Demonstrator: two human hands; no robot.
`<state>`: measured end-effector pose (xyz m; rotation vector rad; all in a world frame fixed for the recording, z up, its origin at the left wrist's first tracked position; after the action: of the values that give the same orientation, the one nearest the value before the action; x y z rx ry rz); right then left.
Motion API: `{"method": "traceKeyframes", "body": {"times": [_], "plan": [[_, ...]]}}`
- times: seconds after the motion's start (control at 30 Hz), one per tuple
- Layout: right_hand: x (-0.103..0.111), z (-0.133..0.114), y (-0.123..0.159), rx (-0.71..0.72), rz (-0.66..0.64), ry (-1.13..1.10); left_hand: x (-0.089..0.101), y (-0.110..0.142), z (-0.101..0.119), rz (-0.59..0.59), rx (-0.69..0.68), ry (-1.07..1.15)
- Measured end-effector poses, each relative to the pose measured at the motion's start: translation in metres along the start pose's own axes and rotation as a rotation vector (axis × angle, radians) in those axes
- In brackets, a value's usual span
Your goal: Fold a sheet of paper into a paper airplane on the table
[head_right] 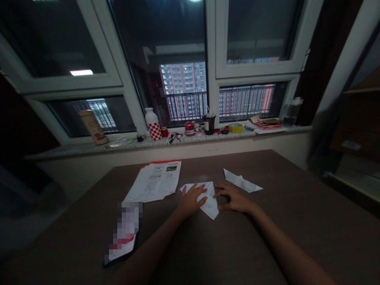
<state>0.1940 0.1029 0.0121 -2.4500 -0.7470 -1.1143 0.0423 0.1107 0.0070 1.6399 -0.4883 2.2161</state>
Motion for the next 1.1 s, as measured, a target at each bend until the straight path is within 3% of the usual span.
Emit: {"method": "traceKeyframes", "body": {"times": [0.17,0.27,0.7,1.1], "plan": [[0.009,-0.005,-0.008,0.000,0.216,0.078,-0.001,0.000,0.002,0.008,-0.011,0.006],[0.008,-0.010,-0.012,0.000,0.249,0.179,0.000,0.000,0.002,0.013,-0.006,0.015],[0.011,-0.023,-0.008,0.072,0.099,0.216,-0.002,0.004,0.011,-0.039,-0.021,0.032],[0.000,-0.014,-0.001,0.058,-0.011,0.126,0.000,0.005,0.011,-0.038,-0.015,0.048]]}}
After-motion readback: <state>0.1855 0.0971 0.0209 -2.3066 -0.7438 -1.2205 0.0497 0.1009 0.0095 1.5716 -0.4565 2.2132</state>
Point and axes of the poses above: each hand's wrist, its own y-axis away from the middle knuckle, its own x-axis out of the back of the hand, z = x × y, the point moved 10 cm from there along -y, towards the middle knuckle, and after that the axes turned 3 degrees about -z, right-handed, at the moved point
